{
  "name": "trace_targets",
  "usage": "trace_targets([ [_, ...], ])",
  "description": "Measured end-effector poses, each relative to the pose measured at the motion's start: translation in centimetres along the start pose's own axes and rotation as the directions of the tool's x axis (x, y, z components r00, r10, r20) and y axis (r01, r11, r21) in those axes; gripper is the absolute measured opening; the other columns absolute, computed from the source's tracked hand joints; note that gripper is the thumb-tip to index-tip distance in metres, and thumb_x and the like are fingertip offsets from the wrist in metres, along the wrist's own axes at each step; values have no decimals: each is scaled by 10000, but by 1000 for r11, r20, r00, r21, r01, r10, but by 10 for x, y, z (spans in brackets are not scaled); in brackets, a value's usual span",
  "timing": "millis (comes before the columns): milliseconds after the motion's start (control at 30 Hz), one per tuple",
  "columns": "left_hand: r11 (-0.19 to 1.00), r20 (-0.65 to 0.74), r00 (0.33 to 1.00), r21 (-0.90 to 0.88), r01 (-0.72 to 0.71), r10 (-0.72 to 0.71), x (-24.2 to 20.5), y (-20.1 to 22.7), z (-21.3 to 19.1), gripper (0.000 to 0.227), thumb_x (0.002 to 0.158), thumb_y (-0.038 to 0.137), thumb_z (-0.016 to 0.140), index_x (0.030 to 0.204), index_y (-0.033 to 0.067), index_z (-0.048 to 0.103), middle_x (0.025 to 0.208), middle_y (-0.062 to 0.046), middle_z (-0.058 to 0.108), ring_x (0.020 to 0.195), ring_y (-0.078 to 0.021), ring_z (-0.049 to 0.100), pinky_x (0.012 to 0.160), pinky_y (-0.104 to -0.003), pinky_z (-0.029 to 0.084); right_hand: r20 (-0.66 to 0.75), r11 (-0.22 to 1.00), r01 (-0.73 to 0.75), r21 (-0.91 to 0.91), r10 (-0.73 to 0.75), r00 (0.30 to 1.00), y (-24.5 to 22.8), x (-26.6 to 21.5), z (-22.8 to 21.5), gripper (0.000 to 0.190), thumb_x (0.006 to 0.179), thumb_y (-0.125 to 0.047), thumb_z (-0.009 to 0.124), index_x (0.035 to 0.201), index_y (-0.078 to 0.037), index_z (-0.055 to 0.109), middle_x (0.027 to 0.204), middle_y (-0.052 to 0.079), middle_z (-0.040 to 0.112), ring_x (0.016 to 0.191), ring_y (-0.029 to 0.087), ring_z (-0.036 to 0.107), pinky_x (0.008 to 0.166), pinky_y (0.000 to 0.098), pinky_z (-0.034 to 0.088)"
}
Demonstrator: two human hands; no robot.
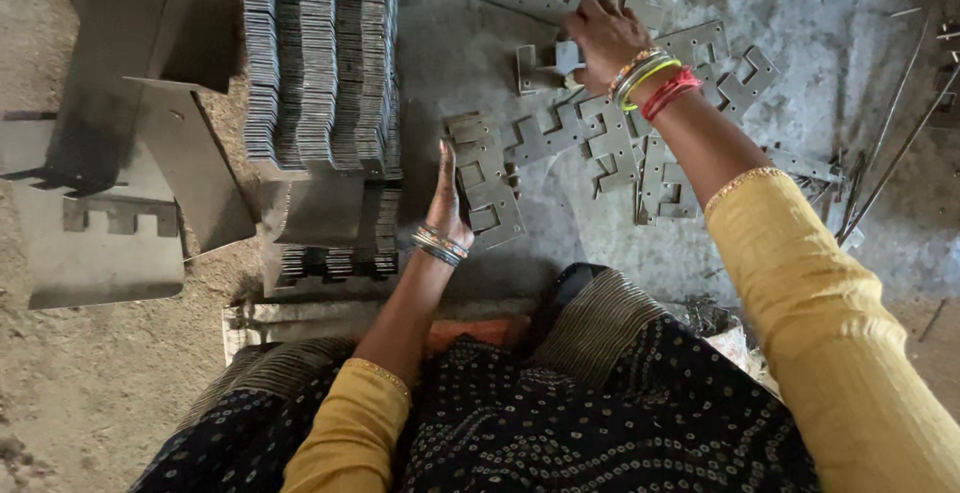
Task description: The person sits on the floor and wipes small metal parts with a cloth, then stacks them into neat piles. The person handles the parts one at a time, rubbing each with a cloth before placing it on top of a growing stack.
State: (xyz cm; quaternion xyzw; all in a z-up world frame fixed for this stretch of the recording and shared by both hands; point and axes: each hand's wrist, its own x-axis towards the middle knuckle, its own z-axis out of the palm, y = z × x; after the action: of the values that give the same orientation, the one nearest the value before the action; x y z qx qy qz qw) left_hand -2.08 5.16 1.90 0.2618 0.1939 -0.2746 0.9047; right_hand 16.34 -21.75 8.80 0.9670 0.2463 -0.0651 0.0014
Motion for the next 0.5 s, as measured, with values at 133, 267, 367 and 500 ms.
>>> trace_targets([
  [133,1000,57,998,21,-7,6,-1,4,1,987,805,856,551,1344,30,589,1086,-181,730,926,-288,734,832,-485,629,218,998,-60,3,58,974,-27,9,-45,493,808,-150,768,1292,-172,679,1212,119,689,1250,346,601,1046,510,515],
  [267,997,-52,996,27,69,-67,-2,9,2,994,773,847,529,1367,51,572,1100,-180,744,919,-285,758,809,-478,652,9,933,358,-19,-358,934,-63,-8,-86,481,684,-205,769,1162,-198,718,1215,98,712,1213,321,611,1024,492,500],
  [367,999,9,1000,44,28,-28,3,14,4,1022,805,849,534,1449,56,501,1206,-256,694,999,-367,713,869,-527,604,-126,899,436,54,-427,896,-67,-13,-87,487,699,-217,804,1173,-149,716,1264,92,686,1252,331,571,1071,487,455],
  [500,969,-324,945,219,117,-40,8,13,0,1084,715,838,484,1597,242,277,1547,-125,432,1377,-336,461,1037,-649,404,58,972,171,-160,-163,985,-41,0,-46,452,731,-145,780,1177,-133,705,1209,47,693,1257,289,579,1090,485,452],
])
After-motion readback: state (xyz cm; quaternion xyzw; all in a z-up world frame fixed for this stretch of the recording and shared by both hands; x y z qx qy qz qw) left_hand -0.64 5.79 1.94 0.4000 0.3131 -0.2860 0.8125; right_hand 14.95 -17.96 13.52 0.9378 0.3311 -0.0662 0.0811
